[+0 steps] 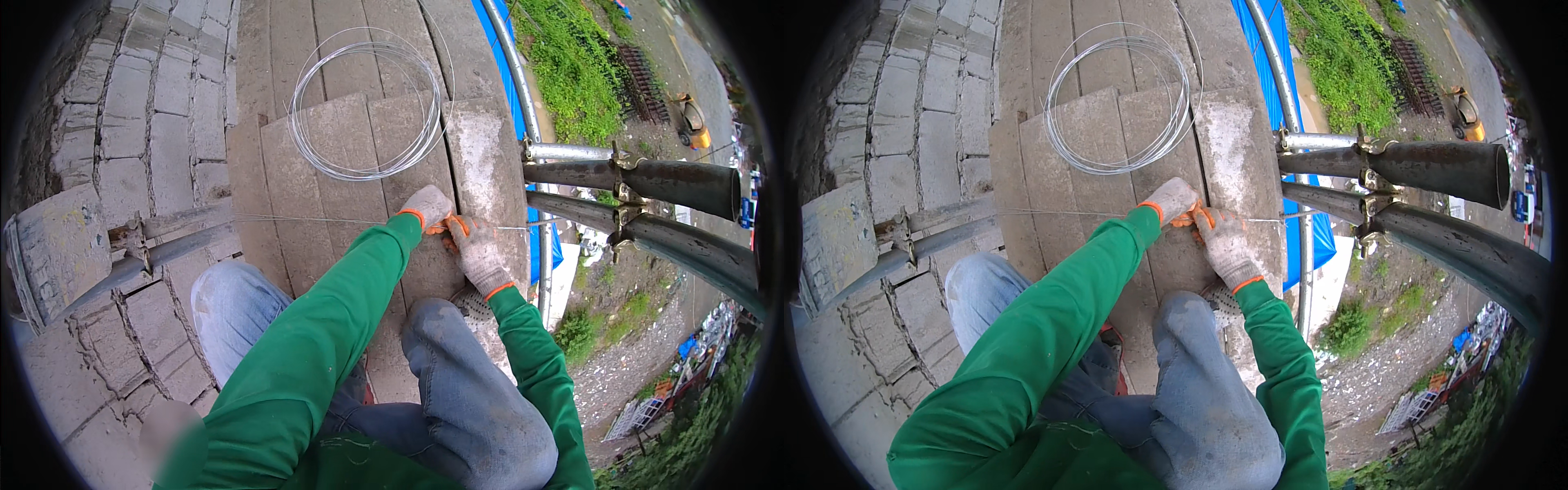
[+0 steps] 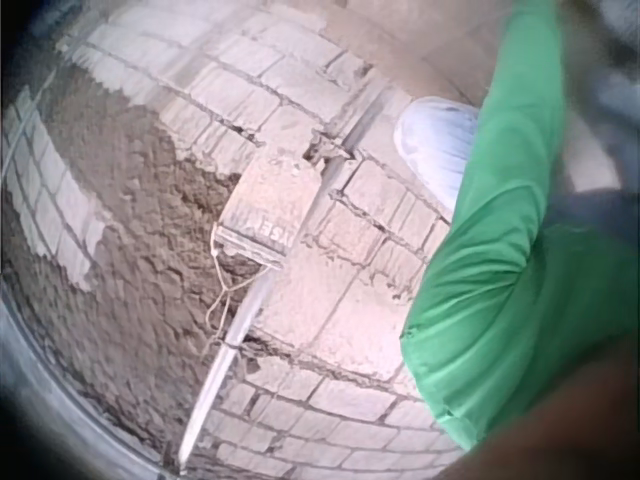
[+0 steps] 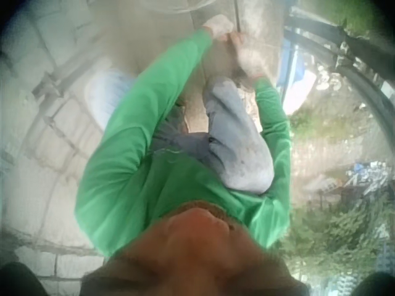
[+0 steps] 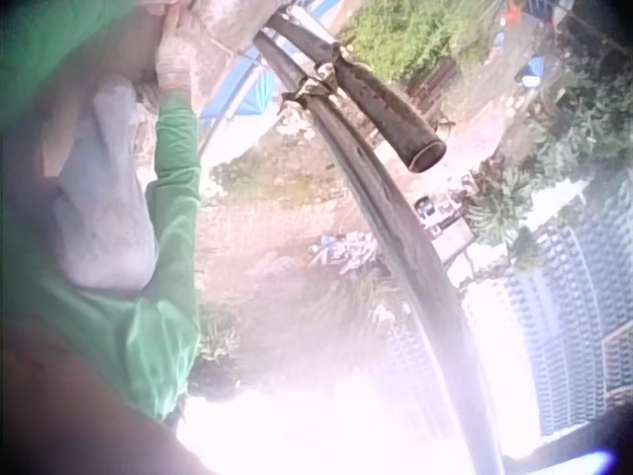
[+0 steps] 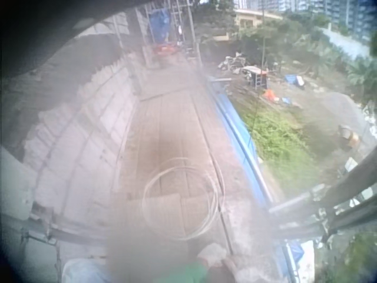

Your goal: The person kneels on a scaffolding platform and uses a wire twister to twist a metal tie wire around a scaffold joint, securing the structure. The person then uses pliers to cut the excess wire.

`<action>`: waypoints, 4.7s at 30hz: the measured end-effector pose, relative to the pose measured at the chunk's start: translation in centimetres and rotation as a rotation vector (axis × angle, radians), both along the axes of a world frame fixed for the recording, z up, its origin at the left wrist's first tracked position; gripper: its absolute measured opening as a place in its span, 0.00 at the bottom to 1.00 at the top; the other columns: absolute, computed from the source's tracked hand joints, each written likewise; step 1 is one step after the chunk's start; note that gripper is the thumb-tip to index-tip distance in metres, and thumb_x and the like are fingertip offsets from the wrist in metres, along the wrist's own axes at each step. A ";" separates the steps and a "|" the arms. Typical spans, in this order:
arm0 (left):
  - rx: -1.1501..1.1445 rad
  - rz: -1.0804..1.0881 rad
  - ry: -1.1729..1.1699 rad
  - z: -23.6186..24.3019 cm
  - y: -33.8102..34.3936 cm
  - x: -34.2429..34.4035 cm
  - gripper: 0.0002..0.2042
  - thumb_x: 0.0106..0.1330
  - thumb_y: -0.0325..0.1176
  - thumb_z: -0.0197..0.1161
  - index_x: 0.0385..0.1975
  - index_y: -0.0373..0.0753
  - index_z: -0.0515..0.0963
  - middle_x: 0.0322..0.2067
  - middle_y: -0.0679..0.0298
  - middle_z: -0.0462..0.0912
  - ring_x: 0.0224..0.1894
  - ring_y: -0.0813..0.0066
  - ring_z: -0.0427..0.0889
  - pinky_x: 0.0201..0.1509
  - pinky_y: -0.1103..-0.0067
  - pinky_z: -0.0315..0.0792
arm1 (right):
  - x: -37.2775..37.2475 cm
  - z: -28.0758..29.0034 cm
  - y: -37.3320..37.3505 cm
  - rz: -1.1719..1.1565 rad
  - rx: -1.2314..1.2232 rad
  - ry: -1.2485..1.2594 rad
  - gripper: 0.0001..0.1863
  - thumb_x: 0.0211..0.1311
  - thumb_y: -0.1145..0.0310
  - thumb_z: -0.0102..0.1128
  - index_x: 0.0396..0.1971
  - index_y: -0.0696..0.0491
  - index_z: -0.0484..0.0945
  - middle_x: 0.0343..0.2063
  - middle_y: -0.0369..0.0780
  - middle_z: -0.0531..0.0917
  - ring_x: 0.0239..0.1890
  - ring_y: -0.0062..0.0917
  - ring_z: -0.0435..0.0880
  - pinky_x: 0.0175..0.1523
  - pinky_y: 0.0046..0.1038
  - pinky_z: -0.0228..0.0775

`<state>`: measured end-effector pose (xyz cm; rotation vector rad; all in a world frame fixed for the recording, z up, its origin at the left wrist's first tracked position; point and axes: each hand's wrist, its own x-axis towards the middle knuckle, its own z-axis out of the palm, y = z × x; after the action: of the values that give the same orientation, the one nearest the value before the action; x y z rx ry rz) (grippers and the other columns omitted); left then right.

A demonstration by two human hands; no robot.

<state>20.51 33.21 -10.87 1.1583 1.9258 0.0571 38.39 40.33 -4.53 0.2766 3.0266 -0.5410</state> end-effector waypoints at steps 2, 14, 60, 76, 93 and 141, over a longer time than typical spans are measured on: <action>-0.191 0.324 -0.245 1.8 3.9 1.7 0.09 0.65 0.34 0.61 0.37 0.41 0.88 0.35 0.53 0.88 0.40 0.56 0.89 0.42 0.66 0.82 | 2.0 -0.7 2.5 0.015 0.077 -0.077 0.25 0.63 0.62 0.61 0.60 0.49 0.76 0.53 0.41 0.79 0.50 0.38 0.81 0.53 0.45 0.73; -0.064 0.482 -0.036 4.5 -1.4 -0.9 0.14 0.63 0.40 0.63 0.33 0.34 0.85 0.31 0.46 0.86 0.39 0.48 0.87 0.42 0.60 0.79 | -2.1 -0.9 0.6 0.275 0.137 -0.121 0.22 0.65 0.68 0.54 0.59 0.55 0.75 0.46 0.44 0.80 0.46 0.36 0.84 0.47 0.43 0.77; 0.325 0.171 -0.108 7.5 -8.0 -0.2 0.12 0.68 0.40 0.63 0.40 0.38 0.83 0.40 0.50 0.85 0.47 0.45 0.82 0.51 0.58 0.76 | -6.1 1.5 5.5 0.214 -0.565 -0.424 0.12 0.58 0.71 0.67 0.42 0.51 0.82 0.40 0.43 0.85 0.40 0.40 0.86 0.45 0.41 0.77; -0.045 0.254 -0.482 7.3 -6.3 -2.2 0.16 0.65 0.44 0.66 0.29 0.34 0.83 0.18 0.56 0.79 0.22 0.63 0.79 0.30 0.65 0.70 | -5.0 1.1 5.8 0.278 -0.421 -0.210 0.08 0.62 0.64 0.63 0.38 0.49 0.82 0.34 0.42 0.82 0.42 0.42 0.84 0.46 0.42 0.76; 0.652 0.523 -0.041 7.0 -8.2 2.5 0.18 0.59 0.35 0.68 0.50 0.38 0.81 0.32 0.56 0.83 0.31 0.64 0.83 0.33 0.67 0.79 | -8.8 2.2 5.4 -0.119 -0.831 -0.719 0.16 0.66 0.56 0.66 0.31 0.56 0.86 0.20 0.36 0.86 0.22 0.22 0.84 0.31 0.30 0.77; -0.084 1.486 -1.338 7.1 -6.9 6.4 0.11 0.75 0.42 0.59 0.33 0.42 0.76 0.23 0.70 0.78 0.19 0.86 0.74 0.17 0.90 0.66 | -1.2 -1.0 1.2 -0.210 -0.352 -0.111 0.17 0.62 0.59 0.62 0.50 0.44 0.83 0.45 0.42 0.82 0.52 0.42 0.80 0.60 0.47 0.70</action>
<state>26.88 26.34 -3.75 -0.5863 1.0485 1.1643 37.21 41.53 -5.54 0.5824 2.7453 -1.0190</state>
